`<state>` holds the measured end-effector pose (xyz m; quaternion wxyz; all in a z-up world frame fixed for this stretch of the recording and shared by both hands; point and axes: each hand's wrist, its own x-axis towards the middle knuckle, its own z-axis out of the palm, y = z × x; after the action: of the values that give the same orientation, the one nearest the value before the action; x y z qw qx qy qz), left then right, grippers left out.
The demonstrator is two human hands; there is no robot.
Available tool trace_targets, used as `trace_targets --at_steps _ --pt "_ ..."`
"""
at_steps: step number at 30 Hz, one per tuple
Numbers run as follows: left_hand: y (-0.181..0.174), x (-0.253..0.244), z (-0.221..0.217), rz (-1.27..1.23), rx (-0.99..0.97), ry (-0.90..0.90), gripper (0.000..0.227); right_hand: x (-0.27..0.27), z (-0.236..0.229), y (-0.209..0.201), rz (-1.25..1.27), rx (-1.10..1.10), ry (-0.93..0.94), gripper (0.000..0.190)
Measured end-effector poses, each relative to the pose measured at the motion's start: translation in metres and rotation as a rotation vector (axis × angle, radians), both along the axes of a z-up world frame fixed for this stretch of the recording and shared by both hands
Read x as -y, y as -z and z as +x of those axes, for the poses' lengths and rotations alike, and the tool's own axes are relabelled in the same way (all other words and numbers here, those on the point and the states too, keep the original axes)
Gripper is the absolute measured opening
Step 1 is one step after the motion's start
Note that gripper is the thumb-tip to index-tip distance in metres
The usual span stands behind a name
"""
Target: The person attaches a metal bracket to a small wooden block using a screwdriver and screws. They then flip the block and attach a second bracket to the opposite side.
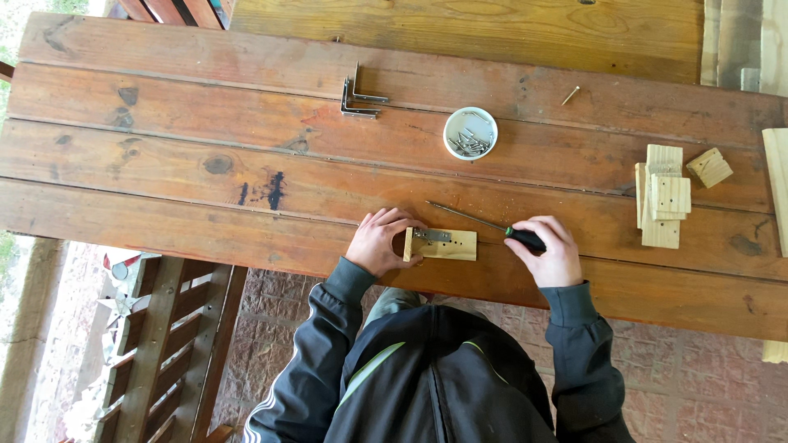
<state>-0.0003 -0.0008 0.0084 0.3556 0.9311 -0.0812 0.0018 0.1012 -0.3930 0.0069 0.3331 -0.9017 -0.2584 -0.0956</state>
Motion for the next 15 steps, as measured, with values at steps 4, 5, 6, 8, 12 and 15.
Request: trace_targets --at_steps 4,5,6,8,12,15 --pt "-0.003 0.000 0.001 0.007 -0.004 0.002 0.067 -0.039 -0.006 -0.033 0.029 0.120 -0.039 0.032" --pt "-0.001 0.000 0.001 0.005 -0.007 0.000 0.068 -0.050 -0.009 -0.032 0.066 0.094 -0.082 0.028" --pt "0.001 0.000 0.001 0.001 -0.009 0.000 0.069 -0.061 -0.013 -0.031 0.101 0.067 -0.124 0.024" --pt "0.005 0.000 0.001 0.007 -0.019 -0.002 0.071 -0.085 -0.018 -0.021 0.082 0.070 -0.182 0.023" --pt "0.003 0.001 0.000 0.019 -0.044 -0.011 0.074 -0.122 -0.027 -0.009 0.078 0.081 -0.304 0.023" --pt "0.006 0.000 0.001 0.015 -0.045 -0.009 0.076 -0.134 -0.029 0.001 0.050 0.100 -0.300 0.022"
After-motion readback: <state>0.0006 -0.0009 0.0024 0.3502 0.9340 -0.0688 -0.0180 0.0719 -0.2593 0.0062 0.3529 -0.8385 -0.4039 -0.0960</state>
